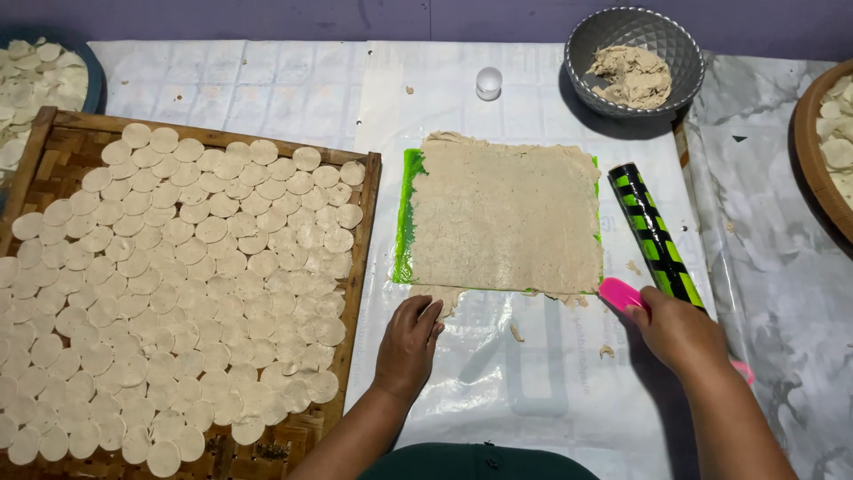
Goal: The person rolls out a large sheet of dough on a green mat using a rolling pin. They then use a small white circular cutter to cut out many round pieces of dough, arranging them in rows on the mat. The person also uses a pink scraper to remove excess dough from the edges.
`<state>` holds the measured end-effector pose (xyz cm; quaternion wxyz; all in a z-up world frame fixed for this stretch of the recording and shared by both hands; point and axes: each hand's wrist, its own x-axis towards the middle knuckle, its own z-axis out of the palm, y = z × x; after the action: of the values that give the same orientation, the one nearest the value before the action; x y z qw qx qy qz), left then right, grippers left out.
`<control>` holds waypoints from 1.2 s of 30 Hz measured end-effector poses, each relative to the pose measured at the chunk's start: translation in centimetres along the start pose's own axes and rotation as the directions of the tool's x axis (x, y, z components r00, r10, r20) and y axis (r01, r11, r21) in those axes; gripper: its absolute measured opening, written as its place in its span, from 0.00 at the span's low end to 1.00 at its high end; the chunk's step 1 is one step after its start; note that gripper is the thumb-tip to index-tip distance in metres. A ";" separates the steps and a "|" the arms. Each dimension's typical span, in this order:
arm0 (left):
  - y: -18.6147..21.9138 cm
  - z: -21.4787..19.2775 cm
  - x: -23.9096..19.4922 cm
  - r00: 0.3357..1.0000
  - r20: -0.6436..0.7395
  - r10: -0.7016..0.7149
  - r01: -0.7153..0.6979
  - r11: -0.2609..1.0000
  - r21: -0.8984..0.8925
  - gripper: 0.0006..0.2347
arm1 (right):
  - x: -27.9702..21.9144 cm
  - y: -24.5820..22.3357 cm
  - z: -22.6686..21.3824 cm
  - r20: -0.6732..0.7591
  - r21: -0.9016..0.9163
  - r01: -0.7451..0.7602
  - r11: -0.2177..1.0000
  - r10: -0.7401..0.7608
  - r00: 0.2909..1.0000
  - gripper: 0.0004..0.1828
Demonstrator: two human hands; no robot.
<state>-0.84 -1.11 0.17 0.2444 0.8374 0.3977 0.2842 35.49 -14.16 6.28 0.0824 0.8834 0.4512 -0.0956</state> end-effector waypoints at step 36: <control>-6.7 2.6 3.8 0.810 0.081 -0.581 0.416 0.472 -0.777 0.12 | -2.3 -10.2 6.6 0.125 0.621 -0.074 0.781 -0.005 0.992 0.20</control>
<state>-0.61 5.25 -4.91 0.6065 0.4665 0.4877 0.4204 25.31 -11.57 -0.16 -0.1857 0.8616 0.3723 -0.2907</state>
